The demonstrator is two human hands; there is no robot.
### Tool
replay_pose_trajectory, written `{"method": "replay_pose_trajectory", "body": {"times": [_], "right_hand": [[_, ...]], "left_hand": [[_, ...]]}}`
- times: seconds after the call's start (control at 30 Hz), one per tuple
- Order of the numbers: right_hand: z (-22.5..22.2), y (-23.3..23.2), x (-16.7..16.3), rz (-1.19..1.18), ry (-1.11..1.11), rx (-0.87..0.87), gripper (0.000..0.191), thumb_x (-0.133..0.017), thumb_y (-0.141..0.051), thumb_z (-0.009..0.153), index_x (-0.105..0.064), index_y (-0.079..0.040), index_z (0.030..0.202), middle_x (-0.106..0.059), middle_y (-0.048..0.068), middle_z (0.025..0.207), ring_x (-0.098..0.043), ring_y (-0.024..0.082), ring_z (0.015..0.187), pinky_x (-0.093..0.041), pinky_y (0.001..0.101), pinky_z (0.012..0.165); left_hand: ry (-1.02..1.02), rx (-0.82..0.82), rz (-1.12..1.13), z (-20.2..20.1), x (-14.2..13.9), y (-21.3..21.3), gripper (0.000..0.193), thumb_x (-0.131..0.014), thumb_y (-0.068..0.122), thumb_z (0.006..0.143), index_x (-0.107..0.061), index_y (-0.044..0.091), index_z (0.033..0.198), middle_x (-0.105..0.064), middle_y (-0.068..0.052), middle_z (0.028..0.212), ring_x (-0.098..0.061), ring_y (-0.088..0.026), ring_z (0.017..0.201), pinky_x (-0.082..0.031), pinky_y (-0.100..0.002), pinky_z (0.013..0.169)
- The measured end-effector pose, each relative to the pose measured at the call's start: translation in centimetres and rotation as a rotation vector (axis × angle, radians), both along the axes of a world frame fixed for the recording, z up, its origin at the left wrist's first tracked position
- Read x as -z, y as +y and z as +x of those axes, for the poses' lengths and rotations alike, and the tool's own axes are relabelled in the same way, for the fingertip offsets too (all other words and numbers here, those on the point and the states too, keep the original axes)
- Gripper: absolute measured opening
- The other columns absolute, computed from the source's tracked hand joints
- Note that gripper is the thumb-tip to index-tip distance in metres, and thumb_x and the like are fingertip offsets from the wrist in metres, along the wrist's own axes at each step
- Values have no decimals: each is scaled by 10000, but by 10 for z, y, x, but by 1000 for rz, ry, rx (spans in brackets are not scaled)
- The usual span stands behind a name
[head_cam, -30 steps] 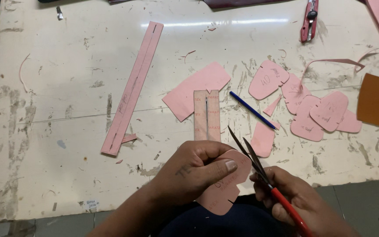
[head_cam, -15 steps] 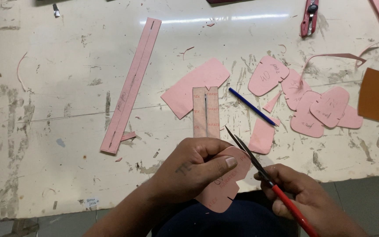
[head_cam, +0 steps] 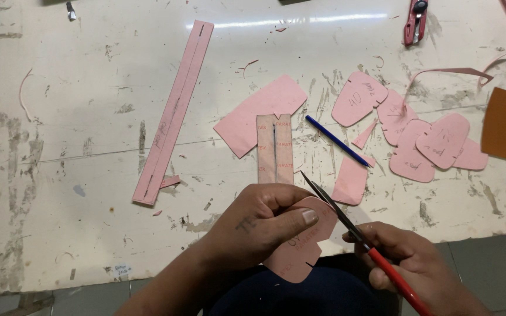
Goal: The person uses a ruler and pen to mark a curved outline on a pink sheet, then uses scissors to cut along the marked line. The cut piece is placed on the table among other similar pink cutouts.
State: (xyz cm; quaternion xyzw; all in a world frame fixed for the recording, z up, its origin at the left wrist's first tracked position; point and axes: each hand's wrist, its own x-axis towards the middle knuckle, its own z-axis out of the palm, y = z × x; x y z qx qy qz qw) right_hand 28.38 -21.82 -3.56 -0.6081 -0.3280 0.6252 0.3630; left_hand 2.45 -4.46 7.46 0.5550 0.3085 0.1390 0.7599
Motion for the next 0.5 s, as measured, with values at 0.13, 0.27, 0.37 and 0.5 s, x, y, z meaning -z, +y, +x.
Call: {"method": "replay_pose_trajectory", "body": {"times": [0.13,0.27,0.37,0.5], "right_hand": [[2,-2,4,80,66,-35,781,-888,-472,787,-628,32,1325,-594,69,849,-570,161,707,-468,309,585],[7,-3,6,4,-23,-43,778,-876,-467,780,-641,9,1349,-610,99,844,-548,192,703,-478,345,575],[8,-2,4,25,-23,-99,792,-866,-500,792,-604,-16,1362,-608,89,908,-557,191,788,-501,351,686],[6,0,0,18,-52,-118,823,-880,-510,788,-577,-24,1379,-609,101,968,-568,217,865,-513,388,772]], "left_hand": [[-3,17,11,2,0,4,345,-627,190,917,-742,-72,1111,-740,-86,877,-666,-109,788,-543,-266,686],[27,26,16,3,-1,5,346,-625,188,914,-742,-64,1119,-749,-97,872,-681,-112,770,-554,-263,673],[25,33,33,3,-2,6,336,-621,178,926,-738,-66,1126,-750,-101,875,-683,-111,761,-559,-265,667],[59,50,101,2,-4,9,324,-617,171,941,-744,-63,1126,-757,-101,873,-677,-104,763,-550,-258,663]]}}
